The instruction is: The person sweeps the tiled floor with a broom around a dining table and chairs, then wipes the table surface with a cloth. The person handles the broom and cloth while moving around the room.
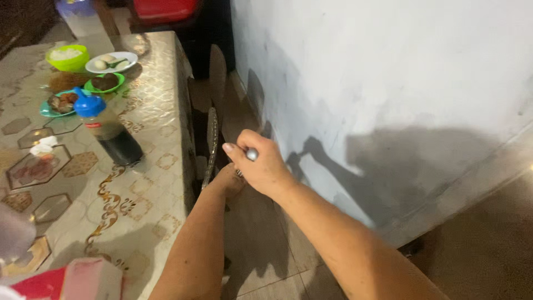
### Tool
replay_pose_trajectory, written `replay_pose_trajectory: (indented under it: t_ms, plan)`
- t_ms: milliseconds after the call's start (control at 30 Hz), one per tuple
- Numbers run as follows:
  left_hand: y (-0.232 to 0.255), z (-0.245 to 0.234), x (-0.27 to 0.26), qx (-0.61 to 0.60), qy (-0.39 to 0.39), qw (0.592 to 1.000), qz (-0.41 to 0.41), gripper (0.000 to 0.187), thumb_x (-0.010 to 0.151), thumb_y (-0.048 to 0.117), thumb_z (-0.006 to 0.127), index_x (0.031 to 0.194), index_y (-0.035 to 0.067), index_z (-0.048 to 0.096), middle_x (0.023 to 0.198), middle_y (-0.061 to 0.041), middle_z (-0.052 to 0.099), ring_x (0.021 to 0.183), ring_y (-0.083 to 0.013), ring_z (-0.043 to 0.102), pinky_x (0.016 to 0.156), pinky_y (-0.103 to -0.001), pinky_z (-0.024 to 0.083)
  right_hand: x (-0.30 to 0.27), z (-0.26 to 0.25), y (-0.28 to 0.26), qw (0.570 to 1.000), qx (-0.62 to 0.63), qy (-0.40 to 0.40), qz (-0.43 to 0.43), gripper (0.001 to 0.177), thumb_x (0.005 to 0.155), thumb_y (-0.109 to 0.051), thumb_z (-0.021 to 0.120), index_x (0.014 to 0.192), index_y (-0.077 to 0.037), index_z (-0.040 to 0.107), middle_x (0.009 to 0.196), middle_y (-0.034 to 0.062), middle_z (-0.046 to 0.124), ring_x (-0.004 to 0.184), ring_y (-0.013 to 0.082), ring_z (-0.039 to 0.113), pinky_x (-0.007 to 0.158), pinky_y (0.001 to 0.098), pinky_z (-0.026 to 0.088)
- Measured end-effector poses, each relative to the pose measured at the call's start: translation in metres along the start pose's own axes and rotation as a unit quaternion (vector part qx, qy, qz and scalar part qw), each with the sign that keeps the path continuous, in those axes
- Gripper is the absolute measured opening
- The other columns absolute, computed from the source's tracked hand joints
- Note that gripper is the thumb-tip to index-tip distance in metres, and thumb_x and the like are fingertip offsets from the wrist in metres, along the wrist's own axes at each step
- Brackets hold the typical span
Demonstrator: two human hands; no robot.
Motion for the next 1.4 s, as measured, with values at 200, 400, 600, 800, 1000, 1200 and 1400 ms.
replay_pose_trajectory:
  t_ms: [200,400,600,800,1000,1200,1400]
  plan:
    - [0.027,-0.012,0.016,-0.08,0.015,0.997,-0.006,0.034,0.094,0.032,0.067,0.113,0.004,0.072,0.101,-0.011,0.075,0.092,-0.0196,0.067,0.081,-0.036,0.054,0.068,-0.008,-0.022,0.999,-0.011,0.03,-0.036,0.037,0.099,-0.024,0.069,0.071,-0.005,0.053,0.063,0.0017,0.055,0.054,0.0101,0.055,0.049,0.0298,0.044]
    - [0.115,-0.031,0.009,-0.04,0.012,0.995,0.091,0.037,0.091,0.037,0.073,0.092,0.001,0.067,0.083,-0.014,0.068,0.076,-0.0195,0.064,0.069,-0.036,0.056,0.109,-0.041,-0.099,0.996,-0.027,0.021,-0.079,0.036,0.1,-0.027,0.068,0.073,-0.007,0.055,0.059,-0.0017,0.056,0.044,0.0086,0.06,0.038,0.0271,0.047]
    - [0.143,-0.031,0.03,-0.022,0.007,0.996,0.083,0.047,0.091,0.046,0.072,0.079,0.0,0.068,0.072,-0.01,0.066,0.067,-0.0214,0.063,0.065,-0.038,0.053,0.106,-0.083,-0.135,0.989,-0.023,0.054,-0.135,0.037,0.104,-0.024,0.065,0.073,-0.007,0.057,0.059,0.0016,0.057,0.047,0.0097,0.059,0.044,0.0263,0.049]
    - [0.067,0.013,0.032,-0.018,0.048,0.998,-0.036,0.047,0.08,0.044,0.084,0.098,0.006,0.064,0.085,-0.005,0.068,0.078,-0.0176,0.067,0.071,-0.038,0.056,0.063,-0.045,-0.039,0.999,0.013,0.02,-0.029,0.04,0.1,-0.019,0.065,0.066,-0.005,0.05,0.057,0.0003,0.055,0.045,0.0088,0.059,0.036,0.0281,0.044]
    - [0.061,0.056,0.025,-0.028,0.035,0.999,0.005,0.044,0.081,0.041,0.078,0.086,-0.002,0.073,0.077,-0.013,0.073,0.068,-0.023,0.068,0.067,-0.041,0.056,0.043,-0.068,-0.025,0.998,0.012,0.056,0.0,0.036,0.098,-0.016,0.066,0.066,-0.005,0.053,0.053,0.0035,0.056,0.042,0.0114,0.057,0.037,0.0285,0.042]
    - [0.127,0.103,-0.043,-0.096,0.006,0.995,0.001,0.05,0.085,0.051,0.075,0.075,0.002,0.069,0.07,-0.009,0.069,0.062,-0.0186,0.065,0.062,-0.035,0.055,0.007,-0.126,-0.096,0.999,-0.005,0.029,0.017,0.035,0.094,-0.014,0.067,0.064,-0.005,0.053,0.052,0.0078,0.059,0.041,0.0155,0.057,0.039,0.0331,0.045]
    - [0.184,0.187,-0.144,-0.161,-0.044,0.985,0.035,0.056,0.092,0.051,0.072,0.079,-0.004,0.066,0.07,-0.01,0.063,0.059,-0.0176,0.056,0.056,-0.035,0.049,-0.067,-0.179,-0.148,0.995,0.002,-0.006,0.097,0.036,0.091,-0.009,0.068,0.061,-0.007,0.047,0.051,0.0049,0.049,0.041,0.0155,0.051,0.043,0.0359,0.05]
Point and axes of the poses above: each hand's wrist, its own x-axis towards the middle knuckle, its own z-axis out of the palm, y = z × x, the point moved 4 cm from there along x, towards the middle knuckle
